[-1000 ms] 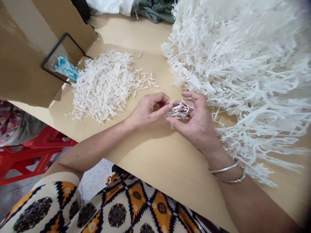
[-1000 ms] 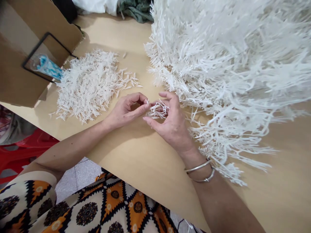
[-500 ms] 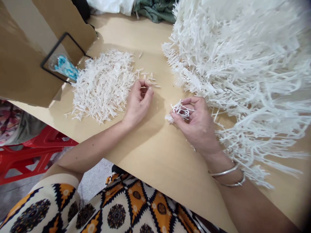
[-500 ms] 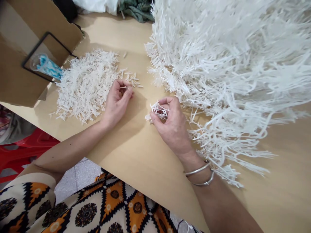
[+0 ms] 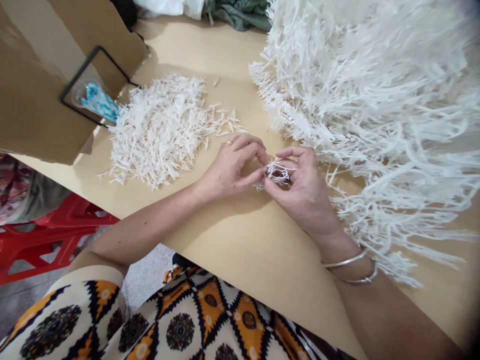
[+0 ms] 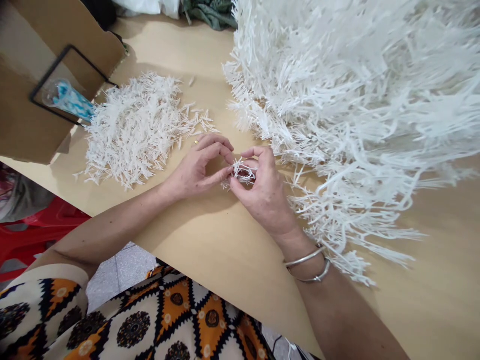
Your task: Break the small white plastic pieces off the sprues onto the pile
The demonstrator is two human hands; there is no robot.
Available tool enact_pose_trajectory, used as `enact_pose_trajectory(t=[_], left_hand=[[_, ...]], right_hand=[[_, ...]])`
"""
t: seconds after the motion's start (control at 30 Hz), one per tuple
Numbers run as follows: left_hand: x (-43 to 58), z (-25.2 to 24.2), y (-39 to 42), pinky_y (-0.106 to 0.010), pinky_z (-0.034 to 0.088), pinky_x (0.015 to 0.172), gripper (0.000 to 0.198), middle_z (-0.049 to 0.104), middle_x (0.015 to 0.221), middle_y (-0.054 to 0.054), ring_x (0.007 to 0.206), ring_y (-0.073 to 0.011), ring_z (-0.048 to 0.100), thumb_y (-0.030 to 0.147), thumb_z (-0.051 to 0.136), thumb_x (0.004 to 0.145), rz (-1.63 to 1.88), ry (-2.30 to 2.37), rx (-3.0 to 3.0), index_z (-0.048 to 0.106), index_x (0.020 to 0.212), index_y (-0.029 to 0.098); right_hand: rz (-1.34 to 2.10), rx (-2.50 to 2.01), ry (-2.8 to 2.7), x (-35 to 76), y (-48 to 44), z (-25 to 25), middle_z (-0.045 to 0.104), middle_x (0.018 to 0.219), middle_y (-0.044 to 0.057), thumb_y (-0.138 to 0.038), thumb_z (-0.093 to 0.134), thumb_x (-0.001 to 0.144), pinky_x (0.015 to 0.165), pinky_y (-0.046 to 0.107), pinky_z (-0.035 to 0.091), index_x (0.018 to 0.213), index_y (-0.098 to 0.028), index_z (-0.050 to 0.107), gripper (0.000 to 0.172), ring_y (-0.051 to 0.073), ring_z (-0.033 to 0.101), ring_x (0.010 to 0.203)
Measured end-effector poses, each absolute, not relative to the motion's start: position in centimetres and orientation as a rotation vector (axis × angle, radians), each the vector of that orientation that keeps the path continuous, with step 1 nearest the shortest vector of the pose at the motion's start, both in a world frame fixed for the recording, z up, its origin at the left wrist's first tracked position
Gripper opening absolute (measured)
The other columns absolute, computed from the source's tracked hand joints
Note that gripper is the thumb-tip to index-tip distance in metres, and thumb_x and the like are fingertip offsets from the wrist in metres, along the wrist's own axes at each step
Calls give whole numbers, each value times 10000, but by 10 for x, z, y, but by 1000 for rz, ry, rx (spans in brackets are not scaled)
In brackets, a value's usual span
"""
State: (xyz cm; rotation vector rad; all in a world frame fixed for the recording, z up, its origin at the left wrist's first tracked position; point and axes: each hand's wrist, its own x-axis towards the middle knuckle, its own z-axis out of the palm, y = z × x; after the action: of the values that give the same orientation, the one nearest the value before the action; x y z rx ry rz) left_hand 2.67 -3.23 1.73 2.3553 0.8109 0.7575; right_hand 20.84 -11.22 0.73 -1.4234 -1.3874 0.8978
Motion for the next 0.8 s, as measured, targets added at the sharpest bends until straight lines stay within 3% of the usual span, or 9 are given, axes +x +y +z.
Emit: enact_pose_trajectory(t=[0.13, 0.3, 0.47, 0.6, 0.7, 0.8], left_hand=[[27, 19, -33, -390, 431, 1023, 137, 698, 1101, -41, 1080, -212, 604, 343, 640, 932, 707, 846, 2373, 637, 930, 206], [34, 18, -38, -380, 436, 942, 70, 685, 982, -22, 947, -175, 618, 253, 600, 883, 757, 955, 2331, 549, 879, 204], [28, 7, -23, -331, 452, 764, 106, 614, 893, -12, 795, -140, 553, 168, 520, 919, 1024, 1139, 2105, 460, 858, 230], [15, -1, -6, -368, 489, 821, 111, 589, 1023, -47, 936, -179, 568, 167, 534, 959, 1199, 1329, 2049, 509, 1020, 257], [15, 2, -10, -420, 505, 953, 177, 560, 1210, -83, 1140, -227, 549, 221, 580, 966, 1185, 1341, 2178, 549, 1133, 271], [20, 11, -22, -464, 457, 1092, 158, 545, 1313, -103, 1283, -259, 516, 321, 603, 987, 1085, 1200, 2278, 608, 1129, 252]], right_hand=[[895, -1432, -1399, 208, -113, 8, 761, 957, 30, -262, 781, 808, 809, 479, 635, 1179, -302, 456, 495, 259, 759, 843], [889, -1420, -1422, 209, -112, 8, 764, 1008, 44, -285, 704, 885, 851, 491, 634, 1165, -302, 464, 369, 258, 762, 889], [899, -1433, -1421, 211, -113, 6, 741, 934, 29, -278, 696, 891, 812, 484, 641, 1144, -301, 479, 334, 251, 752, 845], [892, -1427, -1362, 211, -114, 3, 730, 949, 31, -298, 733, 880, 798, 474, 641, 1141, -296, 483, 361, 246, 746, 846], [901, -1414, -1318, 210, -113, 2, 717, 968, 29, -323, 753, 882, 804, 465, 639, 1159, -288, 481, 390, 234, 738, 854], [927, -1401, -1316, 211, -112, 2, 729, 990, 28, -296, 758, 874, 815, 467, 637, 1170, -293, 476, 409, 231, 740, 854]])
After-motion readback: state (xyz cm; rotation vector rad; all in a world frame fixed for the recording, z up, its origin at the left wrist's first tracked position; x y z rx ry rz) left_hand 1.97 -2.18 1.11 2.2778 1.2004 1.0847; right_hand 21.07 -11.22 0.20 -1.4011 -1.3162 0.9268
